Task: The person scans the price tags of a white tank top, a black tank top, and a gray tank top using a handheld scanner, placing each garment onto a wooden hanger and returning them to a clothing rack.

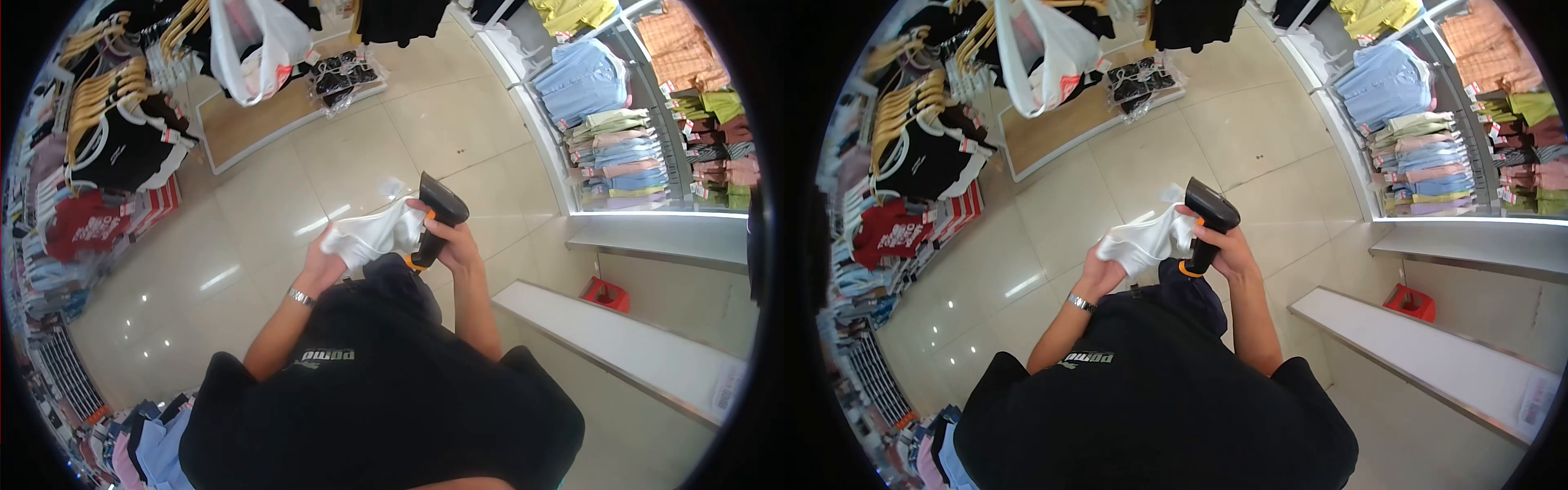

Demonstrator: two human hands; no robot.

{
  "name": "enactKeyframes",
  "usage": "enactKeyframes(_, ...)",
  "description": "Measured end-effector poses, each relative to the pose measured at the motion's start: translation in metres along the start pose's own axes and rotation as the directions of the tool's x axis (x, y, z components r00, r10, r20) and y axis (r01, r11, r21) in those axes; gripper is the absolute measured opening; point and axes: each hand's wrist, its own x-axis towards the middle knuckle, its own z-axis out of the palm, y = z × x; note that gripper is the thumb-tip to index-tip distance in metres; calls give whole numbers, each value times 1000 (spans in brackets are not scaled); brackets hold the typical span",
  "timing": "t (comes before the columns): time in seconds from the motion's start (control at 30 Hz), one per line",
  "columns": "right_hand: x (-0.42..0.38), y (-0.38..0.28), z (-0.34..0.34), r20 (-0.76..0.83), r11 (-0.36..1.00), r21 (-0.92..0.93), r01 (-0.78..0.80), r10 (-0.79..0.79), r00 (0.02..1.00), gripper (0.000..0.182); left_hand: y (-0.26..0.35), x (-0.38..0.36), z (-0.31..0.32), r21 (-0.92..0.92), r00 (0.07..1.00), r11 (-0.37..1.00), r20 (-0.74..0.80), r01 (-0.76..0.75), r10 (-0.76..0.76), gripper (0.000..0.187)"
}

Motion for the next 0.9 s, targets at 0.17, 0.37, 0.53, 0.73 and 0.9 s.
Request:
enactKeyframes(0.17,12,-42,-13,7,998,-57,20,-20,1000,56,3,42,40,261,997,963,2,71,-74,62)
enactKeyframes(0.37,26,-90,-44,-33,984,-180,-3,-3,999,46,-16,141,57,867,917,487,-107,-103,384,29)
enactKeyframes(0.53,47,-123,-70,-89,930,-368,7,-43,995,41,34,167,63,996,708,61,0,-61,706,26)
enactKeyframes(0.73,86,-136,-101,-158,876,-479,-63,-16,987,36,112,165,89,958,841,269,-62,-101,538,28)
enactKeyframes(0.9,134,-151,-117,-206,715,-666,-214,99,973,40,143,186,144,511,959,818,53,-266,278,29)
